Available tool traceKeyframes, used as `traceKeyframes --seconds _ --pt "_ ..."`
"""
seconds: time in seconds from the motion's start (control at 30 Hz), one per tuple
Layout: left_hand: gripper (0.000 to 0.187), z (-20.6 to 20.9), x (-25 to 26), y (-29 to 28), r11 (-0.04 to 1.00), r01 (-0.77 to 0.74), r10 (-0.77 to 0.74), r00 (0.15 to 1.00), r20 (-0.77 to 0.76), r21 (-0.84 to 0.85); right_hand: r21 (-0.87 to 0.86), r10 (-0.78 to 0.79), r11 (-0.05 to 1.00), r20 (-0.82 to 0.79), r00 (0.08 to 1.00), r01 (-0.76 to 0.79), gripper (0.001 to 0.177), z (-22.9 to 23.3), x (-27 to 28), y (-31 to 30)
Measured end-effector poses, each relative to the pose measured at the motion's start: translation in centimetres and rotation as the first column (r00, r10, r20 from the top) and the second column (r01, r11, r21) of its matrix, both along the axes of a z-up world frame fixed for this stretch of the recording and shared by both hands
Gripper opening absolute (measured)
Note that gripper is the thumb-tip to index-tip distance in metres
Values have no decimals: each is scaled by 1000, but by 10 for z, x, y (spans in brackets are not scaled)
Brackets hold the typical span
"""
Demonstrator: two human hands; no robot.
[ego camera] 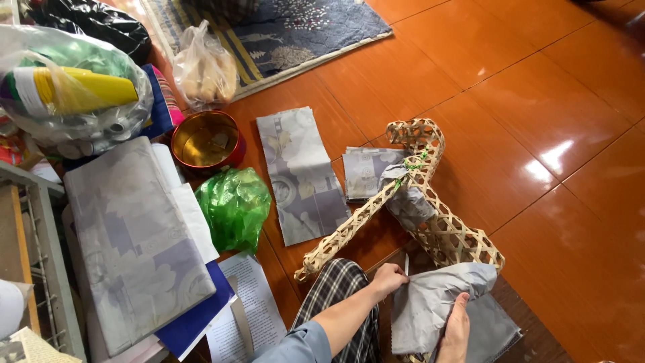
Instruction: Applying glue to paper sheets and pasting them onto a woven giraffe frame
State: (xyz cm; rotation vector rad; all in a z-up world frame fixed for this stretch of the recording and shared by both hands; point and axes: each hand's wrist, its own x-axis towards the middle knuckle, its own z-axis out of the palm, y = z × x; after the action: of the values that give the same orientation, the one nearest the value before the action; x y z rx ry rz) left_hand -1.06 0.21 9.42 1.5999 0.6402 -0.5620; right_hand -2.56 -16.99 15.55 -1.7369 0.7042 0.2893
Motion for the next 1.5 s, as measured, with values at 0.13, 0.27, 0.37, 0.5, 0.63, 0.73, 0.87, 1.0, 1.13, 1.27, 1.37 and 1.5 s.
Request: traceKeyframes --seconds 0.13,0.27,0.37,0.5,0.63,0.73,0.87,1.0,1.13,1.27,1.37,1.5 --pt "16 2 -1 0 998 12 -14 1000 21 57 -29 -16 999 -65 998 14 85 -11 2 -2" --pt "23 -5 -1 -2 994 36 -40 999 35 107 46 -71 996 -96 993 75 85 -3 0 1" --pt "21 1 -2 -2 994 35 -38 999 26 106 114 -116 986 -87 990 125 80 0 -2 3" --pt "26 13 -4 0 993 54 -56 998 13 105 169 -95 979 -100 990 111 81 14 -6 8" --pt "24 20 -4 1 992 65 -65 998 -3 106 217 -127 965 -113 985 149 79 10 -4 7" --pt "21 13 -2 1 991 92 -92 996 -4 102 276 -153 945 -94 984 174 76 -5 -2 4" --pt "22 4 -1 0 981 151 -155 988 21 118 311 -155 933 -114 981 183 77 5 -5 9" --pt "22 7 -2 -1 980 150 -152 988 -1 129 284 -143 944 -103 984 167 76 -3 -4 5" --pt "21 1 -3 -4 978 137 -138 990 -7 156 268 -157 947 -98 983 178 78 -13 -5 0" --pt "22 -6 -4 -6 967 132 -145 989 42 220 339 -211 915 -61 976 219 70 25 -14 17" --pt "8 -1 -9 -5 961 95 -115 991 64 260 349 -266 902 -15 964 254 59 10 -13 12" --pt "56 5 -12 -9 965 63 -107 981 159 256 342 -240 915 29 970 216 55 -2 -13 8"
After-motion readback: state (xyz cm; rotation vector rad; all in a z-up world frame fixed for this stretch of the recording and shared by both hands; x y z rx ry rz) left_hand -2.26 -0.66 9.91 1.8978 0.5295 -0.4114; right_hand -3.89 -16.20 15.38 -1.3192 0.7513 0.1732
